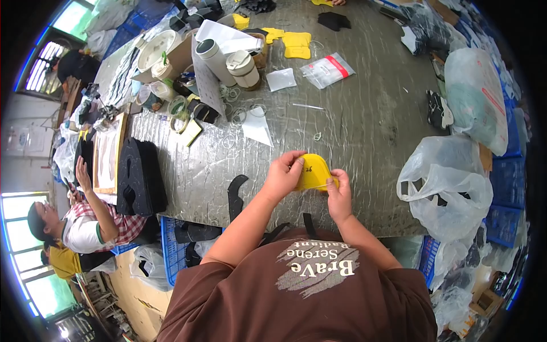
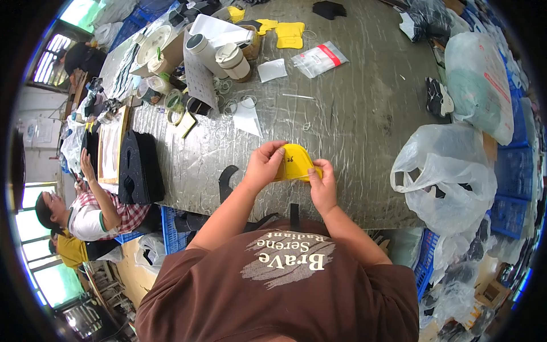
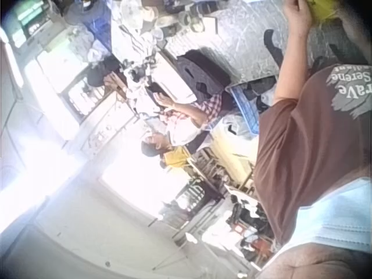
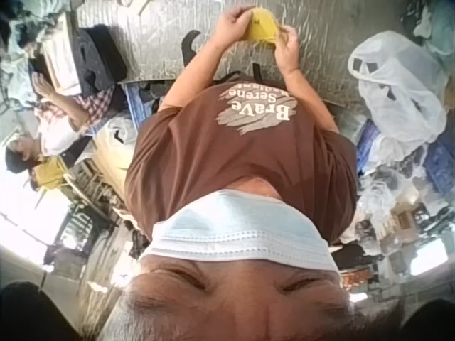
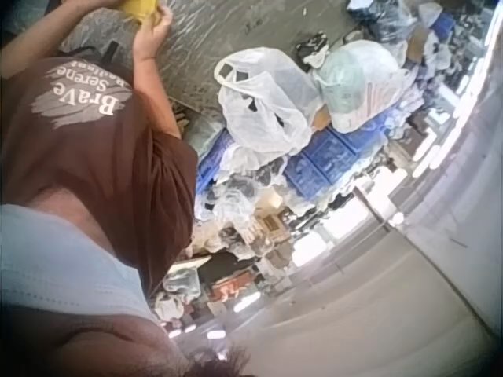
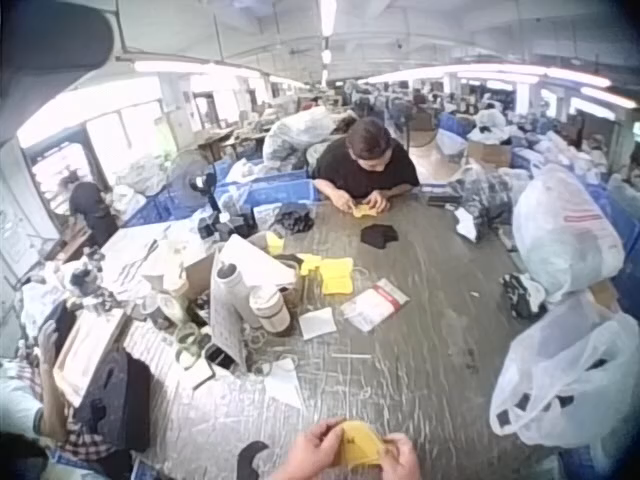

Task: Selecting, marking, and organizing various shoe components on a factory worktable.

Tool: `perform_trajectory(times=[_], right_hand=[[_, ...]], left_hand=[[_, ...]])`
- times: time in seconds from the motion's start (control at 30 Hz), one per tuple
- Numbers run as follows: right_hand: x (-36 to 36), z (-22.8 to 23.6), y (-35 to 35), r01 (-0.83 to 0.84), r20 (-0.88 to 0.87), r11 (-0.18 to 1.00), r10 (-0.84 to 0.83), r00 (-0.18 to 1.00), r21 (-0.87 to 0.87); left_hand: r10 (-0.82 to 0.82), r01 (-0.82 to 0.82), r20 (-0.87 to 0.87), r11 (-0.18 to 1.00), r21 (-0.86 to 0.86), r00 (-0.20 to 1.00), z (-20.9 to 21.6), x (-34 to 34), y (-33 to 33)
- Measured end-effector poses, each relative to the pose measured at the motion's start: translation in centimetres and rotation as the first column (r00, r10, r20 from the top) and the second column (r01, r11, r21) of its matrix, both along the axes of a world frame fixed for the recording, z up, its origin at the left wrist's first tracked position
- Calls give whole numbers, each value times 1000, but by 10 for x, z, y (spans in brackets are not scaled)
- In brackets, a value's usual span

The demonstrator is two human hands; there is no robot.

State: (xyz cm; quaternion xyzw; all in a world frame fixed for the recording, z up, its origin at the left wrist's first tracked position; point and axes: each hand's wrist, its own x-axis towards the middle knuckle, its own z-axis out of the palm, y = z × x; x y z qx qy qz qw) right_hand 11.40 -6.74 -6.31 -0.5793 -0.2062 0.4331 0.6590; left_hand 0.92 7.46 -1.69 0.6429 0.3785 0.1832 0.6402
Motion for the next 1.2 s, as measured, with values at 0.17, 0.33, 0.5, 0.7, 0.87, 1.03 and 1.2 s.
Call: perform_trajectory(times=[0.17,0.33,0.5,0.7,0.87,1.03,1.2], right_hand=[[6,6,5,-42,-35,992,47,998,118],[24,23,20,-442,221,841,517,827,-312],[15,12,21,-384,52,909,396,917,-162],[22,-3,46,-324,3,937,327,945,-130],[16,10,89,-366,750,918,349,562,-153],[57,-1,162,-257,842,960,228,489,-111],[107,-26,275,57,826,991,67,560,-119]], left_hand=[[51,-50,-17,998,43,999,4,-4,10],[-25,23,15,993,117,1000,-8,-16,11],[-2,-43,-147,953,-300,989,-16,-32,27],[-9,20,-102,994,105,995,-32,-59,34],[-257,358,-299,859,365,919,-11,-49,66],[116,-53,-53,749,660,992,-23,-44,88],[255,-136,-268,909,393,929,-48,-72,99]])
